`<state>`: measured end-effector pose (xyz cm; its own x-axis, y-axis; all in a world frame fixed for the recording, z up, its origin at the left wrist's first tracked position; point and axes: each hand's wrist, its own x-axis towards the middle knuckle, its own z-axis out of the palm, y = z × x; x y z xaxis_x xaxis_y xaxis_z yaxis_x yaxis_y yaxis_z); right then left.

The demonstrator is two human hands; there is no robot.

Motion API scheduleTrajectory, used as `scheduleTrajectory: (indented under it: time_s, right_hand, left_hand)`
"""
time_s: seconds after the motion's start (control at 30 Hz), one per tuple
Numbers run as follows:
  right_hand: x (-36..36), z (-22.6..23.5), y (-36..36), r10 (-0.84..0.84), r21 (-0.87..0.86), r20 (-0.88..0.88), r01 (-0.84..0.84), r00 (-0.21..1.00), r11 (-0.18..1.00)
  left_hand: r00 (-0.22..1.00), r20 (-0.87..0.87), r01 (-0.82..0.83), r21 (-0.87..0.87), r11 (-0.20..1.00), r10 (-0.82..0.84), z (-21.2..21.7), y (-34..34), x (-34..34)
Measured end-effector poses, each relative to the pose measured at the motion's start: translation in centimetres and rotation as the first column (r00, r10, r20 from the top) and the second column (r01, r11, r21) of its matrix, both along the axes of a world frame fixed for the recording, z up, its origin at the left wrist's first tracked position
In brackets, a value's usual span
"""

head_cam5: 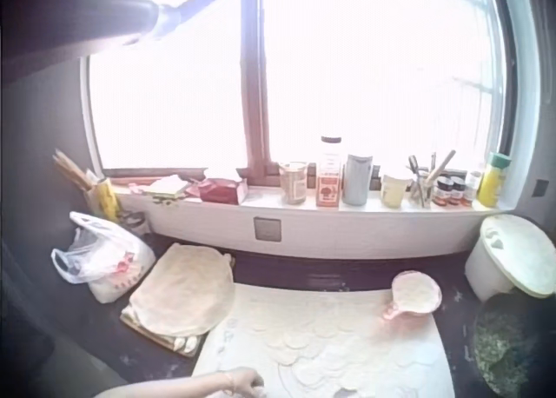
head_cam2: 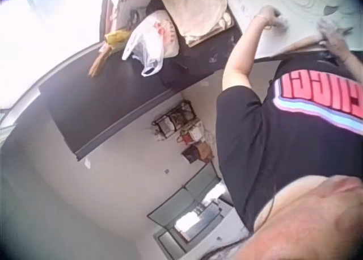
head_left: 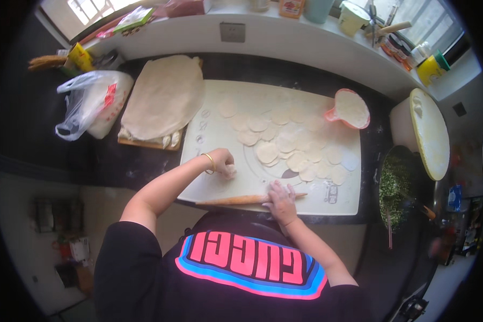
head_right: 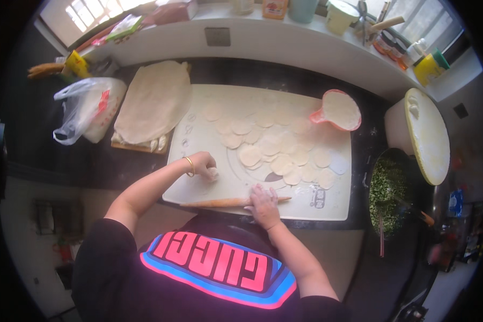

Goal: The person repeatedly rolls small dough balls into flat circular wrappers using a wooden rolling pin on a floured cutting board. They rotate each piece to achieve an even shape and place the finished wrappers in a pile.

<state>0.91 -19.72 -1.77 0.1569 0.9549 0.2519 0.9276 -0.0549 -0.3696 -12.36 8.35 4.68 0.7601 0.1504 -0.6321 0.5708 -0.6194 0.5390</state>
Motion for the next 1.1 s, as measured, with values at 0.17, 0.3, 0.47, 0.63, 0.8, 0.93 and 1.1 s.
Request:
scheduleTrajectory:
  time_s: [0.17,0.3,0.47,0.63,0.8,0.93,1.1]
  right_hand:
    - [-0.3,-0.1,-0.4,-0.051,0.055,0.013,0.051,0.999,0.997]
    - [-0.4,-0.1,-0.3,-0.060,0.041,0.054,0.058,0.997,0.997]
    - [-0.9,0.9,-0.8,-0.068,0.001,0.080,0.068,0.994,0.998]
    - [-1.5,1.9,0.5,-0.066,0.017,0.049,0.065,0.997,0.998]
    - [-3.4,2.7,4.6,-0.098,-0.065,0.000,0.098,0.995,0.993]
    - [-4.5,1.8,8.9,-0.069,-0.154,0.123,0.087,0.990,0.984]
    - [-3.0,2.5,10.9,-0.215,-0.240,0.093,0.231,0.972,0.943]
  left_hand:
    - [0.915,0.404,-0.170,0.364,0.916,0.010,-1.5,-1.7,-4.5]
    - [0.904,0.321,0.151,0.378,0.913,-0.282,-2.9,-5.7,-6.8]
    - [0.887,0.283,0.258,0.352,0.900,-0.365,-2.3,-6.2,-7.6]
    - [0.889,0.382,0.201,0.167,0.965,-0.252,-2.2,-5.0,-8.6]
    - [0.925,0.374,-0.249,0.459,0.853,0.068,-1.6,-7.2,-12.8]
    - [0.938,0.291,-0.341,0.665,0.664,0.190,-3.8,-7.2,-12.7]
    - [0.865,0.453,-0.497,0.708,0.502,0.216,-4.1,-4.8,-10.0]
